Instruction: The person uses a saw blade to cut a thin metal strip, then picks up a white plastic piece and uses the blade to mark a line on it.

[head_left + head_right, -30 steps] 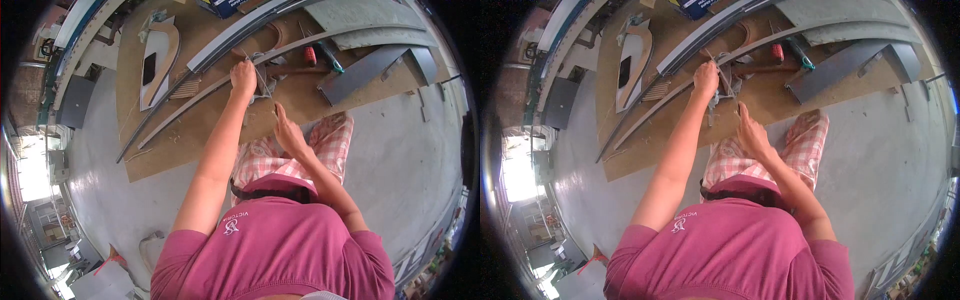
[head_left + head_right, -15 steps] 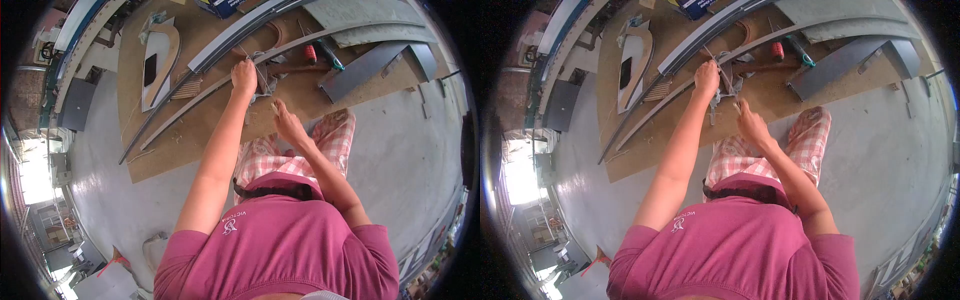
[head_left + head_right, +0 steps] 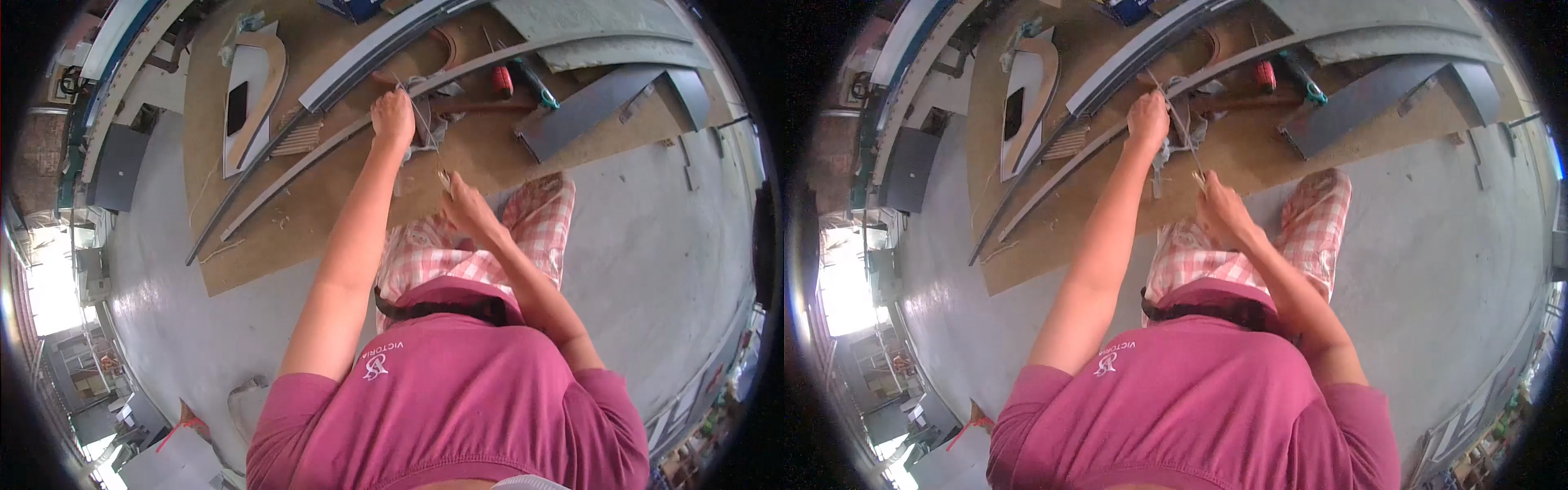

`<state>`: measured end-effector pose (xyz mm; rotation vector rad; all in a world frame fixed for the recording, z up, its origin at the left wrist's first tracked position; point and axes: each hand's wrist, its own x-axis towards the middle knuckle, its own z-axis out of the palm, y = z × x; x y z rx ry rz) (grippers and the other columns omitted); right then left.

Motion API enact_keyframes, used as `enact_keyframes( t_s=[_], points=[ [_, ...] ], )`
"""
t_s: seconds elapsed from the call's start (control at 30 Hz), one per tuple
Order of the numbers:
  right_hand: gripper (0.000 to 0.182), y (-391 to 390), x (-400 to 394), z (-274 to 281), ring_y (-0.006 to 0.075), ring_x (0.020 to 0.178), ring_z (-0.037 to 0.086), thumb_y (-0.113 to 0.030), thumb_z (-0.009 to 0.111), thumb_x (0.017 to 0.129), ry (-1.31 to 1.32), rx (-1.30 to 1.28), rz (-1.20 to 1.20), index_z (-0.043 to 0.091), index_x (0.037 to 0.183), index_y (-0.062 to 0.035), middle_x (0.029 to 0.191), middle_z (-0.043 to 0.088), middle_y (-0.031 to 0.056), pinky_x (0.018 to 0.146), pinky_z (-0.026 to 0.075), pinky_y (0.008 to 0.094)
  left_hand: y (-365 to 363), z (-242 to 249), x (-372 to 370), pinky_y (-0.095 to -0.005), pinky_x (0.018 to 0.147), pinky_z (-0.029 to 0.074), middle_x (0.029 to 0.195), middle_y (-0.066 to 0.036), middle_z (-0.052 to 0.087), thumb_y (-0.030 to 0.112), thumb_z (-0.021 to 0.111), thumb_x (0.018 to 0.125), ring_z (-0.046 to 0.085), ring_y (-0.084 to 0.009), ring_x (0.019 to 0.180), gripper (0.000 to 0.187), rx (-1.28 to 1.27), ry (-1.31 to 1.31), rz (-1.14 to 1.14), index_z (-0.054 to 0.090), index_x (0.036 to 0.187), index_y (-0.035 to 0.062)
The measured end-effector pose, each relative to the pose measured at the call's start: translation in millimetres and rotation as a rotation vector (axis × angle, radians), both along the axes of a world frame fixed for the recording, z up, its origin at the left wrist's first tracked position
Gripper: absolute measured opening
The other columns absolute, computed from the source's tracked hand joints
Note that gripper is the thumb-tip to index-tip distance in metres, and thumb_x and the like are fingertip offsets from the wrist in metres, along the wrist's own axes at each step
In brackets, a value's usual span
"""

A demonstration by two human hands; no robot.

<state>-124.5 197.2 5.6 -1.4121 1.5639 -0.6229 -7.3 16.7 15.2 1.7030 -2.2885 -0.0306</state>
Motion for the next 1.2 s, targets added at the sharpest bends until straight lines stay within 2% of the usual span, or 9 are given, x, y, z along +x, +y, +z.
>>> enact_keyframes(
  t_s=[0.1, 0.2, 0.23, 0.33, 0.37, 0.53, 0.57, 0.7, 1.2],
  points=[
    [0.02, -27.4, 1.3, 17.3, 0.0425, 0.062, 0.061, -0.015, 0.04, 0.088, -0.121, 0.127, -0.035, 0.039, 0.101, 0.0004, 0.067, 0.059, 0.0276, 0.063, 0.047, 0.0523, -2.2, -5.3, 1.2, -0.0423, 0.074, 0.051, 0.085, -0.022, 0.063, 0.006, 0.057, 0.078, 0.064, -0.0346, 0.083, 0.008, -0.013, 0.002, -0.007, 0.06, 0.081, -0.0007],
    [0.019, -6.4, 0.6, -3.3, 0.0419, 0.06, 0.061, -0.015, 0.04, 0.088, 0.042, -0.045, -0.006, 0.039, 0.1, 0.0004, 0.066, 0.059, 0.0268, 0.062, 0.047, 0.0512, -6.5, -1.3, 1.9, -0.0418, 0.073, 0.052, 0.083, -0.021, 0.064, 0.007, 0.057, 0.079, 0.064, -0.0346, 0.082, 0.009, -0.04, -0.01, -0.008, 0.06, 0.082, -0.001],
    [0.023, -1.3, -2.0, -6.5, 0.0248, 0.046, 0.059, -0.013, 0.039, 0.089, 0.055, 0.027, 0.035, 0.038, 0.109, 0.0001, 0.065, 0.06, 0.0149, 0.044, 0.047, 0.0374, -8.2, -3.3, 1.5, -0.0418, 0.073, 0.052, 0.082, -0.021, 0.064, 0.007, 0.057, 0.079, 0.064, -0.0345, 0.082, 0.009, -0.043, -0.006, 0.0, 0.06, 0.081, -0.0011],
    [0.025, -12.5, -2.9, -10.3, 0.0246, 0.046, 0.06, -0.012, 0.039, 0.09, 0.093, -0.01, 0.027, 0.038, 0.111, 0.0005, 0.064, 0.06, 0.0143, 0.044, 0.047, 0.0366, -6.0, -8.3, 2.9, -0.0418, 0.073, 0.051, 0.083, -0.022, 0.063, 0.011, 0.059, 0.08, 0.064, -0.0344, 0.082, 0.012, 0.003, -0.016, -0.011, 0.06, 0.081, -0.0012],
    [0.019, -17.8, -3.8, 3.2, 0.0446, 0.065, 0.06, -0.013, 0.041, 0.087, -0.014, 0.08, -0.017, 0.038, 0.1, 0.0004, 0.067, 0.059, 0.0279, 0.064, 0.046, 0.0521, -4.6, -7.6, 1.8, -0.0415, 0.073, 0.051, 0.083, -0.022, 0.063, 0.012, 0.06, 0.08, 0.064, -0.0344, 0.082, 0.014, 0.009, -0.007, -0.006, 0.06, 0.081, -0.0011],
    [0.018, -4.0, -7.5, 0.4, 0.0446, 0.069, 0.061, -0.013, 0.04, 0.087, 0.012, 0.039, 0.008, 0.038, 0.099, 0.0007, 0.07, 0.059, 0.0292, 0.064, 0.045, 0.0518, -5.4, -9.7, 1.0, -0.042, 0.072, 0.051, 0.085, -0.021, 0.064, 0.015, 0.061, 0.081, 0.064, -0.0341, 0.081, 0.016, -0.047, 0.011, 0.004, 0.061, 0.082, -0.001],
    [0.018, 3.7, -10.0, -7.3, 0.0444, 0.07, 0.061, -0.014, 0.04, 0.088, 0.046, 0.015, 0.017, 0.039, 0.098, 0.0009, 0.07, 0.059, 0.0294, 0.064, 0.045, 0.0516, -4.6, -5.7, -3.9, -0.0398, 0.08, 0.05, 0.092, -0.015, 0.065, 0.01, 0.046, 0.086, 0.063, -0.0287, 0.091, 0.018, 0.072, -0.077, 0.057, 0.063, 0.087, 0.0048],
    [0.019, -20.4, -8.8, 1.2, 0.0454, 0.07, 0.06, -0.015, 0.041, 0.088, 0.027, 0.021, 0.01, 0.039, 0.099, 0.0004, 0.071, 0.059, 0.0293, 0.065, 0.045, 0.0514, -2.3, 2.1, -2.4, -0.0397, 0.08, 0.049, 0.092, -0.014, 0.065, 0.01, 0.045, 0.087, 0.063, -0.0287, 0.092, 0.018, 0.132, -0.086, 0.037, 0.062, 0.088, 0.0044],
    [0.017, -8.2, -7.3, 6.9, 0.0393, 0.058, 0.062, -0.012, 0.044, 0.085, -0.032, 0.07, -0.004, 0.039, 0.094, 0.0014, 0.065, 0.059, 0.0264, 0.058, 0.047, 0.0486, -9.5, -6.0, 2.6, -0.044, 0.074, 0.051, 0.084, -0.021, 0.064, 0.012, 0.058, 0.08, 0.063, -0.0358, 0.084, 0.013, -0.028, 0.025, -0.01, 0.06, 0.082, -0.0005]
  ],
)
